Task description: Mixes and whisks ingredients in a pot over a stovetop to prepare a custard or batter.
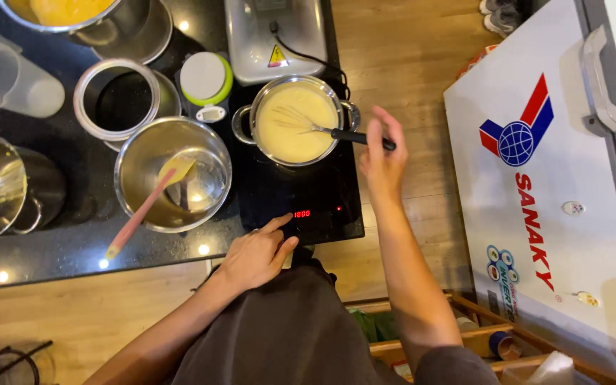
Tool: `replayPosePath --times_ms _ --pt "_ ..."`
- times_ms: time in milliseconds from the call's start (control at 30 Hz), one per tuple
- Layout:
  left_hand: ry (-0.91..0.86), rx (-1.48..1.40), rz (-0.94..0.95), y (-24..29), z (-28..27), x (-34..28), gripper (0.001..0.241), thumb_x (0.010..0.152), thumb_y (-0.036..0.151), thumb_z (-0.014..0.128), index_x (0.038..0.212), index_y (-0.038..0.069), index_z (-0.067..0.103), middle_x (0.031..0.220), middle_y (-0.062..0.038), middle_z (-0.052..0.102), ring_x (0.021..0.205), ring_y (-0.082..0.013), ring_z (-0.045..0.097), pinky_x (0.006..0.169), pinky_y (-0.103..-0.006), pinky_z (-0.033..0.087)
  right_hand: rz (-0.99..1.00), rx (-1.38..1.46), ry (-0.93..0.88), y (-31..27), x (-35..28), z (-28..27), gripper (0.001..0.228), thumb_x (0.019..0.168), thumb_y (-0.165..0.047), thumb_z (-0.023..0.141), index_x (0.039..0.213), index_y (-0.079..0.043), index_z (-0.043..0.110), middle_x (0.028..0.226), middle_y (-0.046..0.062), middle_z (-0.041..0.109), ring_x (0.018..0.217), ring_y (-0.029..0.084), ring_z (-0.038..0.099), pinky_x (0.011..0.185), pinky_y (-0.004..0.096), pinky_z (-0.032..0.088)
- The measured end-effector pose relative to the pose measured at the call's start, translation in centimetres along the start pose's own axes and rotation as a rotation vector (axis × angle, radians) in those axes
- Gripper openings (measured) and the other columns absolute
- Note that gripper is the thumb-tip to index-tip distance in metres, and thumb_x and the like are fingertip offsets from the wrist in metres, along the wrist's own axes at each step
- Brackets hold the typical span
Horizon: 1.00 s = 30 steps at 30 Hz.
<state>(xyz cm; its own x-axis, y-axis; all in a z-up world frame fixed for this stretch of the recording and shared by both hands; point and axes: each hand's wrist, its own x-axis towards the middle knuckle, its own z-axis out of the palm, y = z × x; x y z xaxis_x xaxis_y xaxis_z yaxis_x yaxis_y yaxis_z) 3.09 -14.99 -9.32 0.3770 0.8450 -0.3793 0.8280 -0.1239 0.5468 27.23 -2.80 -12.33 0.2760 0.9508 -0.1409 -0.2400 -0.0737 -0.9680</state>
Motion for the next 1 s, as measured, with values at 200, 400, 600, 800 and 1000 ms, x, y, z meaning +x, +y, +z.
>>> replayPosePath --times_ms 200,400,600,800,1000 --pt "-0.104 0.009 -0.016 0.4 -1.2 0.0 0.054 0.099 0.042 0.050 0.069 0.000 0.066 0.155 -0.009 0.048 0.094 -0.0400 0.071 0.084 -0.0472 0.056 -0.349 -0.239 -0.143 0.7 3.3 2.9 0.038 0.109 -0.033 0.061 0.102 0.000 0.079 0.093 0.004 0.078 0.084 0.010 0.069 0.078 0.026 0.053" --pt "-0.036 -0.042 0.029 -0.6 -1.2 -0.2 0.050 0.098 0.042 0.053 0.071 0.001 0.064 0.151 -0.010 0.052 0.089 -0.0412 0.071 0.080 -0.0495 0.054 -0.089 -0.630 -0.114 -6.8 1.7 4.0 0.046 0.104 -0.039 0.058 0.082 -0.005 0.080 0.055 0.004 0.060 0.048 0.012 0.055 0.050 0.030 0.043" --pt "-0.069 -0.070 0.006 -0.7 -1.8 0.0 0.056 0.097 0.046 0.053 0.065 0.001 0.063 0.150 -0.006 0.053 0.086 -0.0368 0.073 0.078 -0.0464 0.056 -0.139 -0.406 -0.222 -1.2 3.5 4.8 0.040 0.100 -0.032 0.073 0.076 -0.001 0.065 0.062 0.002 0.059 0.053 0.009 0.055 0.049 0.028 0.041" --pt "0.004 -0.152 0.064 -1.5 -1.7 0.0 0.057 0.097 0.049 0.052 0.066 0.002 0.062 0.148 -0.007 0.058 0.086 -0.0362 0.072 0.076 -0.0459 0.055 -0.091 -0.574 -0.052 -4.1 3.1 4.0 0.037 0.098 -0.032 0.065 0.071 -0.006 0.067 0.056 0.001 0.064 0.046 0.009 0.061 0.045 0.028 0.046" --pt "-0.054 -0.066 0.156 -2.2 -1.9 0.2 0.063 0.095 0.053 0.054 0.057 0.003 0.063 0.146 -0.011 0.056 0.088 -0.0367 0.072 0.081 -0.0462 0.055 -0.134 -0.481 -0.182 -3.0 2.8 5.8 0.033 0.093 -0.024 0.075 0.072 -0.005 0.058 0.059 0.004 0.066 0.051 0.009 0.059 0.047 0.030 0.044"
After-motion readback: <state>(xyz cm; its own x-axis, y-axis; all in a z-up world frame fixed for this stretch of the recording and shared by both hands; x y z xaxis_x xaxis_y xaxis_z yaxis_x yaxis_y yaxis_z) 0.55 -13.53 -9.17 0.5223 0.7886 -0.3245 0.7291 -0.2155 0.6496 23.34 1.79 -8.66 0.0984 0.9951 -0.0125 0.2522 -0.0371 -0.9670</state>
